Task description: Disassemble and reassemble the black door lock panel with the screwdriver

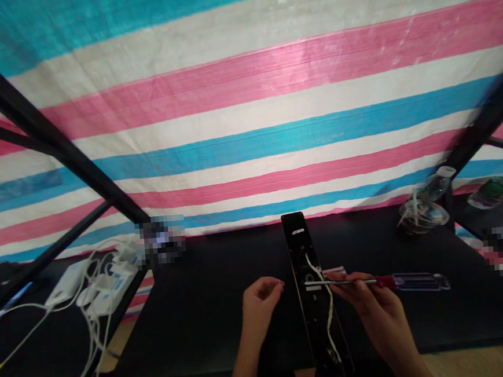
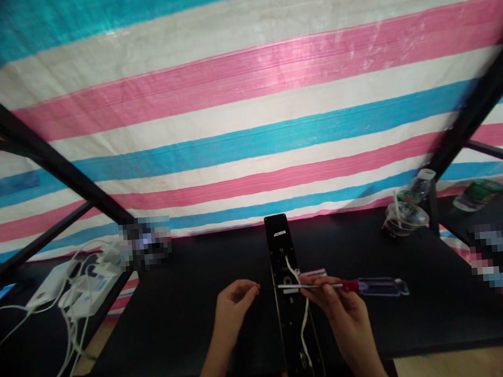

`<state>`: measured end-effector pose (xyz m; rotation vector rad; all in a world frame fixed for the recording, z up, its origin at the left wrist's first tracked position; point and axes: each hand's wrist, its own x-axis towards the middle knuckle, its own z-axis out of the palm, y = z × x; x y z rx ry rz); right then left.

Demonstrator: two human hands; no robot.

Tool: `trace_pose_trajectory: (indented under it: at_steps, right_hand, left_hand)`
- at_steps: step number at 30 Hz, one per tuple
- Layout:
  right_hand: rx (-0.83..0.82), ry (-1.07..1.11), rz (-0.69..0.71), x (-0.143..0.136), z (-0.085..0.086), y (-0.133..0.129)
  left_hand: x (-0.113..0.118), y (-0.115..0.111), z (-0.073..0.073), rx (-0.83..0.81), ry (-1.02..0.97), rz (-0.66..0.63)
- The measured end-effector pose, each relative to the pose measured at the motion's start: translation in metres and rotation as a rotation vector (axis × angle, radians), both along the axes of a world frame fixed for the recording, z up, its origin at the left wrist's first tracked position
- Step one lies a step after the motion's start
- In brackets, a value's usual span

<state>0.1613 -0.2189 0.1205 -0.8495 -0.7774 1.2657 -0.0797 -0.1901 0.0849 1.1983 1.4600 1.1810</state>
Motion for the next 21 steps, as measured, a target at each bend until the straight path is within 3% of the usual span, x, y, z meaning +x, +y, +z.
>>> trace_pose_trajectory:
  at_steps: [5, 14, 21]
  right_hand:
    - [0.025, -0.007, 0.053, -0.005, 0.005, -0.001]
    - [0.035, -0.053, 0.119, 0.01, 0.013, 0.0]
    - [0.057, -0.405, 0.328, 0.037, 0.039, -0.008]
  left_hand:
    - [0.036, -0.019, 0.016, -0.047, -0.199, 0.001]
    - [0.036, -0.026, 0.01, -0.11, -0.412, -0.032]
    - [0.043, -0.032, 0.011, -0.238, -0.488, -0.191]
